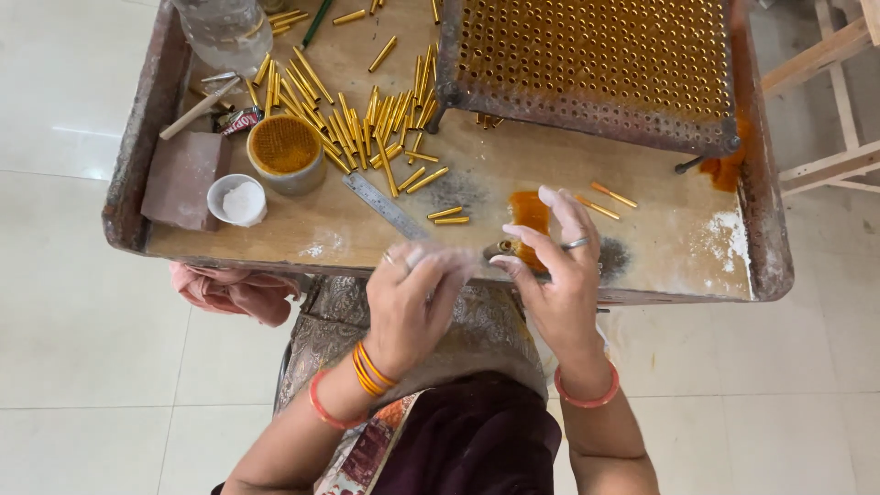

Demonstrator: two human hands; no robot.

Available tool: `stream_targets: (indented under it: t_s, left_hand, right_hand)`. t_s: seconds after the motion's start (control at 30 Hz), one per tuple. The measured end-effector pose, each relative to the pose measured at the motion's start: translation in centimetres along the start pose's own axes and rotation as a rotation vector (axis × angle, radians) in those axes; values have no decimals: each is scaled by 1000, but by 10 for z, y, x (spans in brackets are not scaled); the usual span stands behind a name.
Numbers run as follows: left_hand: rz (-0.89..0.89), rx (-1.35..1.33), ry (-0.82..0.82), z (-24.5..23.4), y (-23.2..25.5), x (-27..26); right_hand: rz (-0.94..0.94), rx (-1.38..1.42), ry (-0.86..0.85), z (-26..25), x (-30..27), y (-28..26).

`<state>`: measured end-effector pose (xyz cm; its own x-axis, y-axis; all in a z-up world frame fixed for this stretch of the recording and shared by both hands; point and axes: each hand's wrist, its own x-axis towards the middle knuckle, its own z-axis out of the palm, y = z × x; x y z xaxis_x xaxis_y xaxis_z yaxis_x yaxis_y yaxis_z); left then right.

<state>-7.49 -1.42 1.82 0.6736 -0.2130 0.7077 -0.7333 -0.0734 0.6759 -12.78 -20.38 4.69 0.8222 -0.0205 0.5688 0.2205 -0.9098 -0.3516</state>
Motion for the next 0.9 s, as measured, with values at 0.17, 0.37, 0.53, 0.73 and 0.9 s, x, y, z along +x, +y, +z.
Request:
stream_targets:
  t_s: [0.17,0.37,0.53,0.73,0.9]
  left_hand:
    - [-907,-1063,-114,43,21,-74]
    - [-1368,-1589,-100,94,8,-85]
    - [-435,-780,-271,90,14,-96]
    - [-791,-920,-149,41,32,-51]
    - [-372,-271,-206,16,45,-25]
  right_hand:
    - [63,158,53,-1,0,0]
    - [124,682,175,-5,-33,-29]
    - [27,724,137,17,-68,-41]
    - [223,852,362,17,-82,-6]
    - [189,805,375,13,-80,-9]
